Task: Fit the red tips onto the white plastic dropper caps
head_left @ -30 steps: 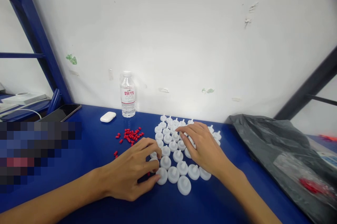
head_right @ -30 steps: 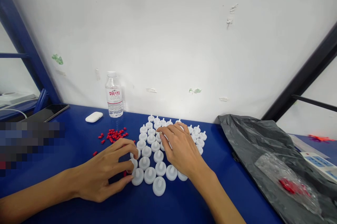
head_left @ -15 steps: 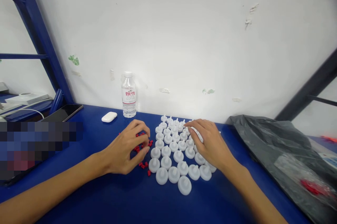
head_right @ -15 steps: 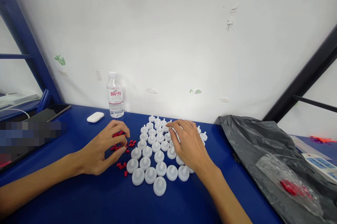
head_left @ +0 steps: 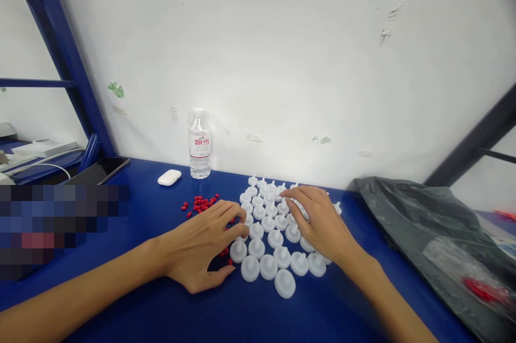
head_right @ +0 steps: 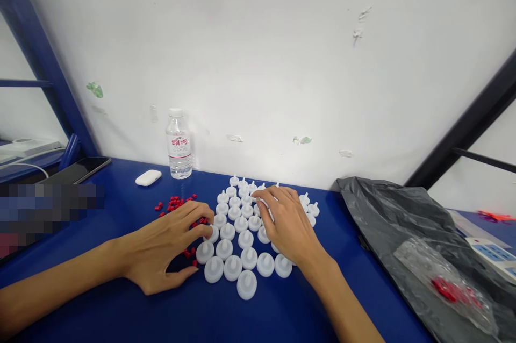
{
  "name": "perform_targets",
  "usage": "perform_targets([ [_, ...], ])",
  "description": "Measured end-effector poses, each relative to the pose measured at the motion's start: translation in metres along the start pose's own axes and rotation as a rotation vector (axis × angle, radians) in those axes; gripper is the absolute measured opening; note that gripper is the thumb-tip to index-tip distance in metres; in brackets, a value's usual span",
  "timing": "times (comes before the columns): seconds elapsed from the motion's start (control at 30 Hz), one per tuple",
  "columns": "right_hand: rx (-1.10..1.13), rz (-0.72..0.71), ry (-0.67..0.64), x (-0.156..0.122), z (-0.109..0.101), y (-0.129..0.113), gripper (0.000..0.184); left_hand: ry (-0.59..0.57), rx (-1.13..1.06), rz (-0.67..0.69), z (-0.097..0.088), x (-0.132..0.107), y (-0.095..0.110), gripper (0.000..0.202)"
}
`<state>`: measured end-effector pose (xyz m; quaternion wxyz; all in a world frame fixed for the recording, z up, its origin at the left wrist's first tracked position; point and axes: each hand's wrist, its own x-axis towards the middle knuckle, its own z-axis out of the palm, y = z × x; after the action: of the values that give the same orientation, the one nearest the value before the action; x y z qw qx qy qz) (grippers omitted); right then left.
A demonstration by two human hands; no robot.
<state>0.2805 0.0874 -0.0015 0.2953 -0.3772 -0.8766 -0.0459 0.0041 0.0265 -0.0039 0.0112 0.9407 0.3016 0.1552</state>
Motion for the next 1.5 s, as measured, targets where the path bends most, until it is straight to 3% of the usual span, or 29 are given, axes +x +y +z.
perform_targets([
  [0.33,-0.005,-0.029,-0.015,-0.001,0.003,-0.002,0.026,0.007,0.022,-0.040,-0.002,0.001,-0.003,0.050],
  [0.83,-0.022,-0.011,-0.020,-0.001,0.002,0.001,0.025,0.026,0.031,-0.093,-0.001,0.000,-0.005,0.044],
  [1.0,-0.046,0.064,0.055,0.001,-0.001,0.003,0.027,0.047,0.010,-0.114,0.000,0.001,-0.004,0.043],
  [1.13,-0.072,0.221,0.144,-0.001,0.001,0.021,0.037,0.103,0.033,-0.179,0.004,0.002,-0.006,0.032],
  [1.27,-0.108,0.417,0.150,-0.010,0.011,0.057,0.052,0.163,0.072,-0.258,0.011,0.001,-0.013,0.027],
  [1.37,-0.123,0.558,0.145,-0.019,0.018,0.085,0.057,0.158,0.106,-0.305,0.016,-0.003,-0.019,0.035],
  [1.5,-0.058,0.581,0.070,-0.025,0.025,0.104,0.061,0.081,0.141,-0.335,0.021,-0.007,-0.023,0.052],
])
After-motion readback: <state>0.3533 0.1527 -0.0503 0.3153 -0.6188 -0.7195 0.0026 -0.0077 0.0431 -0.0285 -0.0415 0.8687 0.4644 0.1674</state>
